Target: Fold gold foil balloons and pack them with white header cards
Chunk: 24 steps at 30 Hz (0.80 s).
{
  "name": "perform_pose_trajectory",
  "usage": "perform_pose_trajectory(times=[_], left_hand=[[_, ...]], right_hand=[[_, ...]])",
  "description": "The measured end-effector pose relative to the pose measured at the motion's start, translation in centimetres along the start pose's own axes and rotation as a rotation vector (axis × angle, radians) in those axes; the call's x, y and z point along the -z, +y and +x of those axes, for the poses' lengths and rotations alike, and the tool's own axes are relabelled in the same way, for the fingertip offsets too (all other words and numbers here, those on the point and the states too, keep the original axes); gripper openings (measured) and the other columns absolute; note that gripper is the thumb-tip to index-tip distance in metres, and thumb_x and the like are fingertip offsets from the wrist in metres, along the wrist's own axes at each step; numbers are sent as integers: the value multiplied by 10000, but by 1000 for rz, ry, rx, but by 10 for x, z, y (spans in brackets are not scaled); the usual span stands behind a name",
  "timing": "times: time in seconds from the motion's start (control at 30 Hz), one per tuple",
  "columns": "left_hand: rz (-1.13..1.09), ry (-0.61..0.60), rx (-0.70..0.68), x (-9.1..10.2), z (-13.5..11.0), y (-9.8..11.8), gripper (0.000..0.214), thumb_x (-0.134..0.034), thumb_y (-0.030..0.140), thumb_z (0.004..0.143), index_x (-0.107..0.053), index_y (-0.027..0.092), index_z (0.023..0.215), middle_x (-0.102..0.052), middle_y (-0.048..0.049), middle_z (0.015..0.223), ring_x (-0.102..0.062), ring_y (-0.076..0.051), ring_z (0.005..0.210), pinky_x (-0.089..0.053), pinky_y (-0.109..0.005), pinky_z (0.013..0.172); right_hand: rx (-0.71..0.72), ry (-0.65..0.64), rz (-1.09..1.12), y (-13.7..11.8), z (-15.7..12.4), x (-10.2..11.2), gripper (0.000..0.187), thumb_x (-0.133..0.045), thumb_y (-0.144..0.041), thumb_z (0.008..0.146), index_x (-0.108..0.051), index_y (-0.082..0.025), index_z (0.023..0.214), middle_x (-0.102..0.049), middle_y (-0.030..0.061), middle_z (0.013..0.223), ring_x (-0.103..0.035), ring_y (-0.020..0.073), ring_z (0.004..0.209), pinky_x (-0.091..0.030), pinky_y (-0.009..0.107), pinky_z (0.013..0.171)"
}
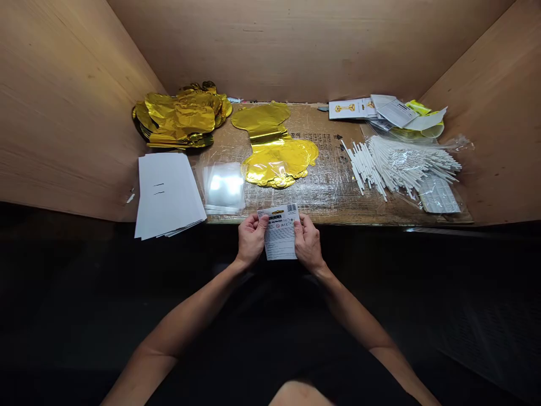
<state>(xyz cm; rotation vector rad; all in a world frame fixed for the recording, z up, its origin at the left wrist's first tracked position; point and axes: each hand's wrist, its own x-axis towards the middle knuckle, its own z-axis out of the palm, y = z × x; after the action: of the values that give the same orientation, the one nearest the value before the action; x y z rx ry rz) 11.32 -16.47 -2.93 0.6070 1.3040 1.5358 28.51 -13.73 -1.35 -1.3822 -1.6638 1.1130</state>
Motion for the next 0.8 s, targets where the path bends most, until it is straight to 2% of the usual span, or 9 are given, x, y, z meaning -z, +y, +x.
perform_pose_trajectory(times=[0.13,0.27,0.33,0.4,0.5,0.6,0.7,0.73,0.8], left_hand=[[-69,-134,131,3,8,17,520,-972,487,723,-772,170,1084,-836,-112,1060,-801,-257,906,-657,-381,823],[-129,-198,256,-2,26,41,548,-998,419,686,-798,164,1128,-837,-118,1008,-801,-258,896,-661,-400,838],[-156,-185,249,-7,31,46,518,-986,406,709,-797,182,1137,-838,-111,1038,-801,-261,915,-666,-416,855],[-173,-218,264,-14,31,44,503,-974,410,729,-794,181,1139,-835,-122,1082,-803,-284,954,-668,-446,883],[-195,-307,325,-26,21,29,493,-972,426,729,-790,150,1094,-826,-158,1115,-800,-334,987,-667,-494,902],[-189,-361,357,-39,3,9,520,-964,447,733,-779,149,1118,-811,-172,1180,-790,-353,1024,-658,-494,907],[-70,-464,365,-45,-6,-6,533,-915,504,779,-772,138,1139,-796,-187,1200,-780,-352,1034,-639,-481,919],[10,-495,339,-44,-5,-7,534,-900,519,791,-766,134,1135,-793,-191,1185,-777,-354,1026,-636,-483,916],[232,-438,162,-42,3,-5,562,-890,511,800,-735,146,1197,-768,-193,1217,-761,-362,1067,-626,-497,936]], right_hand=[[-20,-166,142,0,2,6,394,-483,-558,1079,-614,-231,1254,-704,42,817,-638,216,659,-474,323,613],[-101,-223,349,1,1,15,517,-584,-675,1007,-586,-253,1305,-697,21,792,-615,187,612,-470,295,554],[-203,-279,454,6,-8,18,543,-658,-708,951,-601,-249,1235,-680,2,735,-552,151,519,-412,263,470],[-300,-318,516,14,-20,19,516,-692,-718,923,-627,-231,1080,-620,-25,613,-433,110,412,-306,242,387],[-365,-223,591,23,-34,15,497,-690,-711,927,-612,-221,940,-519,-60,484,-319,80,343,-219,237,344],[-374,-100,682,22,-35,13,469,-733,-662,914,-599,-224,1017,-502,-88,477,-309,70,337,-227,215,333],[-376,-23,753,21,-29,18,471,-773,-610,890,-563,-237,1087,-514,-111,499,-318,61,339,-247,188,330],[-382,-10,761,22,-28,21,469,-776,-600,885,-564,-233,1086,-530,-108,509,-326,57,339,-248,181,329],[-405,21,740,27,-25,26,456,-771,-593,881,-588,-210,1046,-552,-93,515,-339,49,337,-241,172,326]])
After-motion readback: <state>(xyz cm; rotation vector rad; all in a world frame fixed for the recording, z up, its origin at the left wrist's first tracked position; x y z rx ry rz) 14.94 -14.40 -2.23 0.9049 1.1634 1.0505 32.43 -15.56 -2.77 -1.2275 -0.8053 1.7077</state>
